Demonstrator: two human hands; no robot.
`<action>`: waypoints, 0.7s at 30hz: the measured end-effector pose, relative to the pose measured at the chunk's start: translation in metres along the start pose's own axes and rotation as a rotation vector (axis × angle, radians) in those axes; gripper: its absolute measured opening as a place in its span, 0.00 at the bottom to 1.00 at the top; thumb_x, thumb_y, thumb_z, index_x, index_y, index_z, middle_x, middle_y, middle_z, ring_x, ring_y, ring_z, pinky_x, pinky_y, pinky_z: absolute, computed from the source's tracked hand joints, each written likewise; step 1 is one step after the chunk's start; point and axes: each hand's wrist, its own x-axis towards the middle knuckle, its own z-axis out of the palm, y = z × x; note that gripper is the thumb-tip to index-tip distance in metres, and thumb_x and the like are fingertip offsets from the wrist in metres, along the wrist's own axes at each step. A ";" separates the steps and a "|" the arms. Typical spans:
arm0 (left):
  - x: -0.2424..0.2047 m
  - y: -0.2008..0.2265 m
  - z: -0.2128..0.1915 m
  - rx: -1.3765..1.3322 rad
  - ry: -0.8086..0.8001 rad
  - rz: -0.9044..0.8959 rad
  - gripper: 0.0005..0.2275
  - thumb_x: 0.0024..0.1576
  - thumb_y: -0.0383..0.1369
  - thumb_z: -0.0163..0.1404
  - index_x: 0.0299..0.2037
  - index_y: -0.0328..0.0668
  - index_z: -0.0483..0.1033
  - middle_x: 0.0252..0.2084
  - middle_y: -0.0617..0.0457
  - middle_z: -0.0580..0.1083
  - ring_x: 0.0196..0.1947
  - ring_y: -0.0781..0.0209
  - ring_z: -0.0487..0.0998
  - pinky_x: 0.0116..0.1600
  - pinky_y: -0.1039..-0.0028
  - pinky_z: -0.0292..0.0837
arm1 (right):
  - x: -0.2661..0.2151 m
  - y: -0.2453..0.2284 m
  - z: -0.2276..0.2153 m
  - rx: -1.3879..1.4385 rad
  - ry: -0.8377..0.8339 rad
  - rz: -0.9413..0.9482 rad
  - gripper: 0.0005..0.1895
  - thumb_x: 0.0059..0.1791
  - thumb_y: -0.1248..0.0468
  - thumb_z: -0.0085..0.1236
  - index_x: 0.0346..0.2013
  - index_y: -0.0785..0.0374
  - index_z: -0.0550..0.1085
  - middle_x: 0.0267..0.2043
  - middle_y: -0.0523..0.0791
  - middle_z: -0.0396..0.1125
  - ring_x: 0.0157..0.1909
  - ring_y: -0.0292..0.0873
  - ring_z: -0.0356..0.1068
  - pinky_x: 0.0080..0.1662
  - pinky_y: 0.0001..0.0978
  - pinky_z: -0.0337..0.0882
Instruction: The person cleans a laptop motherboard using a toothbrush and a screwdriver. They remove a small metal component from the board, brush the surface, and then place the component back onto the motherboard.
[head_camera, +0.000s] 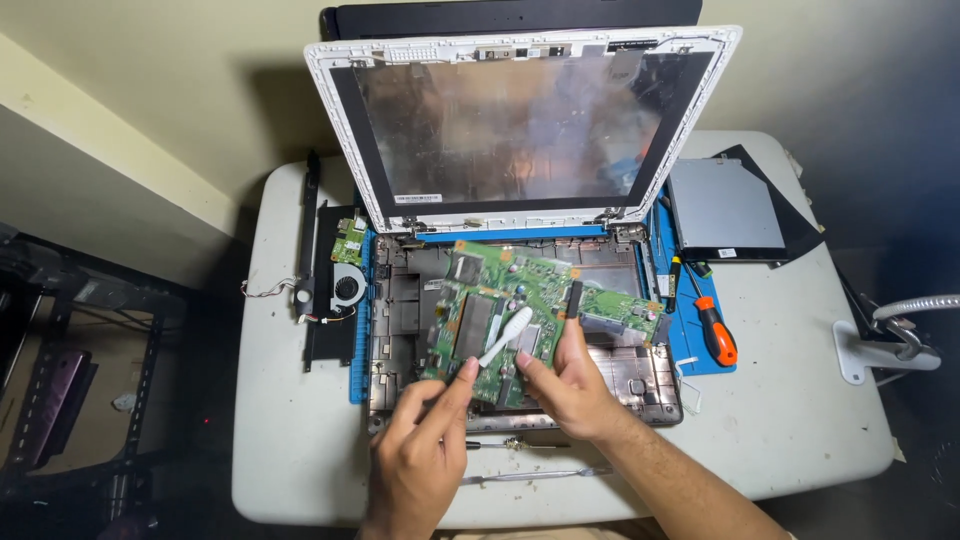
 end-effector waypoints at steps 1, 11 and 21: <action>0.003 -0.002 -0.001 -0.001 0.000 0.001 0.17 0.59 0.26 0.56 0.58 0.56 0.80 0.36 0.60 0.72 0.24 0.63 0.72 0.30 0.71 0.72 | 0.001 0.001 -0.001 -0.001 0.001 -0.001 0.20 0.54 0.68 0.53 0.56 0.60 0.55 0.32 0.40 0.56 0.16 0.30 0.49 0.15 0.21 0.54; 0.007 -0.024 -0.016 0.046 0.080 -0.077 0.15 0.61 0.25 0.55 0.57 0.51 0.80 0.37 0.59 0.74 0.23 0.66 0.70 0.28 0.74 0.69 | 0.012 -0.008 -0.013 -0.310 0.318 0.020 0.16 0.52 0.59 0.57 0.42 0.57 0.58 0.36 0.38 0.49 0.37 0.34 0.50 0.37 0.26 0.61; 0.013 -0.027 0.001 0.006 0.044 -0.031 0.17 0.61 0.24 0.57 0.60 0.48 0.77 0.36 0.56 0.72 0.22 0.67 0.66 0.24 0.76 0.73 | 0.011 -0.027 0.002 -0.432 0.288 -0.019 0.39 0.50 0.53 0.53 0.69 0.68 0.51 0.61 0.48 0.57 0.60 0.41 0.54 0.67 0.37 0.57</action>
